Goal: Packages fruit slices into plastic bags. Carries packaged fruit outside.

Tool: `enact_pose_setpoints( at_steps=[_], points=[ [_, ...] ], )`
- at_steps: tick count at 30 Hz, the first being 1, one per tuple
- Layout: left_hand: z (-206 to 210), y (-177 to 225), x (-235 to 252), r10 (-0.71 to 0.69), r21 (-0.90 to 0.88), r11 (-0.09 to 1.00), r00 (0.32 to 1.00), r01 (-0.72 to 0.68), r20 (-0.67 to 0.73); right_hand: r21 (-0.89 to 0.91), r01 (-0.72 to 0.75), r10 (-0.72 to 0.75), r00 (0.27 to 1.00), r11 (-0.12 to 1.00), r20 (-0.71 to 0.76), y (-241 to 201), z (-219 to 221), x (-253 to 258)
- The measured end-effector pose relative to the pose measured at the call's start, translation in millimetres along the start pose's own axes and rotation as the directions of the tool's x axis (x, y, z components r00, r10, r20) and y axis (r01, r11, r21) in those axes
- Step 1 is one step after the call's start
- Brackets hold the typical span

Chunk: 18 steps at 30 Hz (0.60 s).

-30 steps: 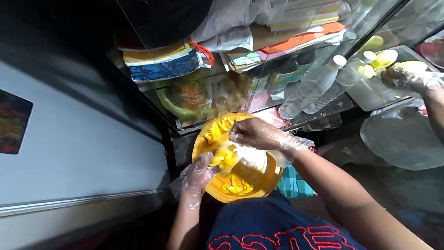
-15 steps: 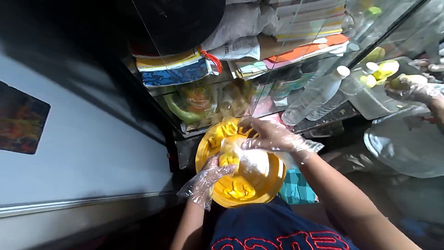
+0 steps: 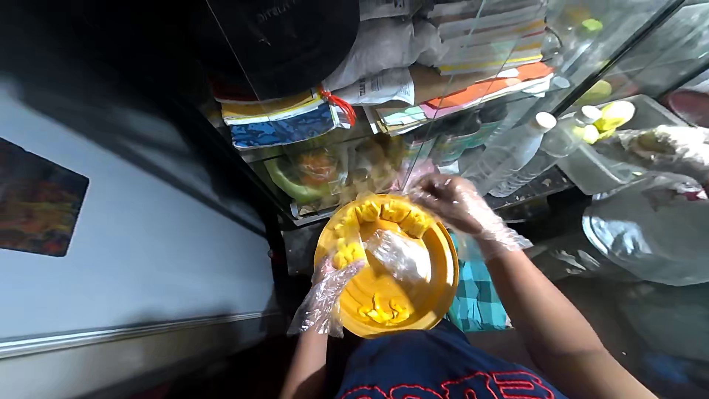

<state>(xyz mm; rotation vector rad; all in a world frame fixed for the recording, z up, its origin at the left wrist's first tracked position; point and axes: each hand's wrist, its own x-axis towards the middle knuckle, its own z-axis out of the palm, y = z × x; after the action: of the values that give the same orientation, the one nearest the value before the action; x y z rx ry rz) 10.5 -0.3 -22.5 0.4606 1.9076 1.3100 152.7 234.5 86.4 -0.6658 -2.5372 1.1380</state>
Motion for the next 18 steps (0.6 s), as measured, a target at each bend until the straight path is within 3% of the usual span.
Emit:
enact_pose_setpoints(
  at_steps=[4,9,13,18],
  points=[
    [-3.0,-12.1,-0.3,0.029,-0.309,0.950,0.998,-0.043,-0.047,-0.177,-0.183,0.154,0.974,0.967,-0.166,33.2,-18.6,-8.7],
    [17.4,-4.9,-0.5,-0.091,-0.556,0.830,0.993,0.036,-0.071,-0.397,-0.449,0.454,0.887,0.800,-0.087,81.9,11.4,-0.7],
    [28.1,-4.9,2.7,-0.100,-0.530,0.845,0.994,0.062,-0.043,-0.400,-0.481,0.508,0.860,0.780,-0.044,91.1,37.4,8.8],
    [29.0,-0.9,6.2,-0.100,-0.321,0.943,0.995,0.091,-0.014,-0.362,-0.460,0.474,0.879,0.811,-0.054,83.5,42.5,3.8]
  ],
)
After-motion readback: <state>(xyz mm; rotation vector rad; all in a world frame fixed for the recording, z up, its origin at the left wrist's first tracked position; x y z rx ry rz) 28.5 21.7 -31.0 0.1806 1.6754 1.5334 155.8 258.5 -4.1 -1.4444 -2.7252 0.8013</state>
